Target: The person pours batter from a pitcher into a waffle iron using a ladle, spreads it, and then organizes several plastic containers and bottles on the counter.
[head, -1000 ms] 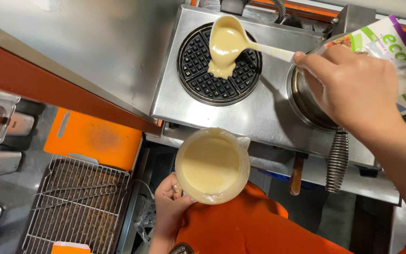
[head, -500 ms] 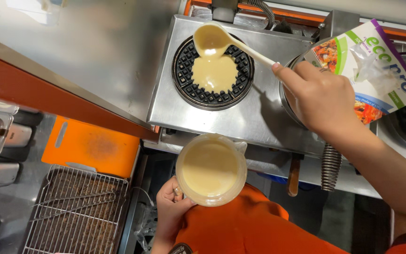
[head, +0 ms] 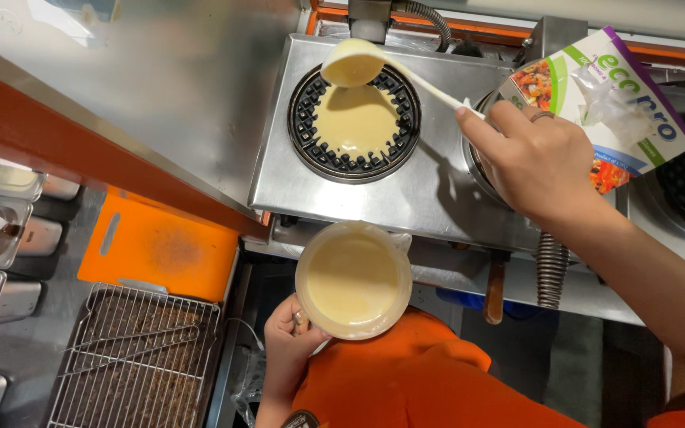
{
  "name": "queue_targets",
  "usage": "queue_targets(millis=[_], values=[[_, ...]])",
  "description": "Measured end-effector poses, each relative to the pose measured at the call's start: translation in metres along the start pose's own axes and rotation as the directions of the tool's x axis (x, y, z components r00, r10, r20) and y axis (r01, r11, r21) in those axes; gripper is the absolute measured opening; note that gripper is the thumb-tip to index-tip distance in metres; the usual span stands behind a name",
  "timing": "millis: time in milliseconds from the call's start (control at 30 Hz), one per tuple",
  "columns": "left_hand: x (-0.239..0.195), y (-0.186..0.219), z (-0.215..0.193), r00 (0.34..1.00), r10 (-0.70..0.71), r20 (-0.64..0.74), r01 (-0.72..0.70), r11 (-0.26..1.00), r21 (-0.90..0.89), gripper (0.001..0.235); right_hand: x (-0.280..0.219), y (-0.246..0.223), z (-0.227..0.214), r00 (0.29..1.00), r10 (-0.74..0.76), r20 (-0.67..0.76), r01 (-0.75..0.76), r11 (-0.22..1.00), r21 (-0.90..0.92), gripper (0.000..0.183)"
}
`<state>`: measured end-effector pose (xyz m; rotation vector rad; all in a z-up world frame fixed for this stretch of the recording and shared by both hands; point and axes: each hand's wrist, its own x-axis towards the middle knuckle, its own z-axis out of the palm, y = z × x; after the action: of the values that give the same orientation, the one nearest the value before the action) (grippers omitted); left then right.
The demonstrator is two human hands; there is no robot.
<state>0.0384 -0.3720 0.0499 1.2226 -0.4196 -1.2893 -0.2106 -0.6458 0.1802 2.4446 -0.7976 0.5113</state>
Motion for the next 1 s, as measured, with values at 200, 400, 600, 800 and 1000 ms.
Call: queue_targets(millis=[200, 400, 600, 800, 1000], values=[[-0.001, -0.002, -0.001, 1.000, 0.013, -0.018, -0.012, 1.000, 0.025, 0.023, -0.010, 0.003, -0.007, 0.999, 0.034, 0.015, -0.034, 0.999, -0.009, 0.028], [0.002, -0.022, -0.015, 0.996, 0.084, 0.022, -0.085, 0.995, 0.058, 0.020, -0.013, 0.002, -0.007, 0.996, 0.089, -0.007, -0.089, 0.996, 0.010, 0.013], [0.000, -0.023, -0.011, 0.993, 0.116, 0.010, -0.116, 0.990, 0.078, 0.022, 0.004, 0.005, -0.011, 0.977, 0.206, 0.046, -0.211, 0.965, 0.155, 0.009], [-0.003, -0.025, -0.010, 0.990, 0.135, 0.025, -0.137, 0.989, 0.054, 0.022, 0.030, -0.011, -0.008, 0.962, 0.221, 0.159, -0.260, 0.918, 0.298, 0.012], [-0.004, -0.021, -0.006, 0.989, 0.149, 0.015, -0.149, 0.988, 0.032, 0.035, 0.018, -0.019, -0.068, 0.958, 0.148, 0.247, -0.223, 0.924, 0.310, 0.014]])
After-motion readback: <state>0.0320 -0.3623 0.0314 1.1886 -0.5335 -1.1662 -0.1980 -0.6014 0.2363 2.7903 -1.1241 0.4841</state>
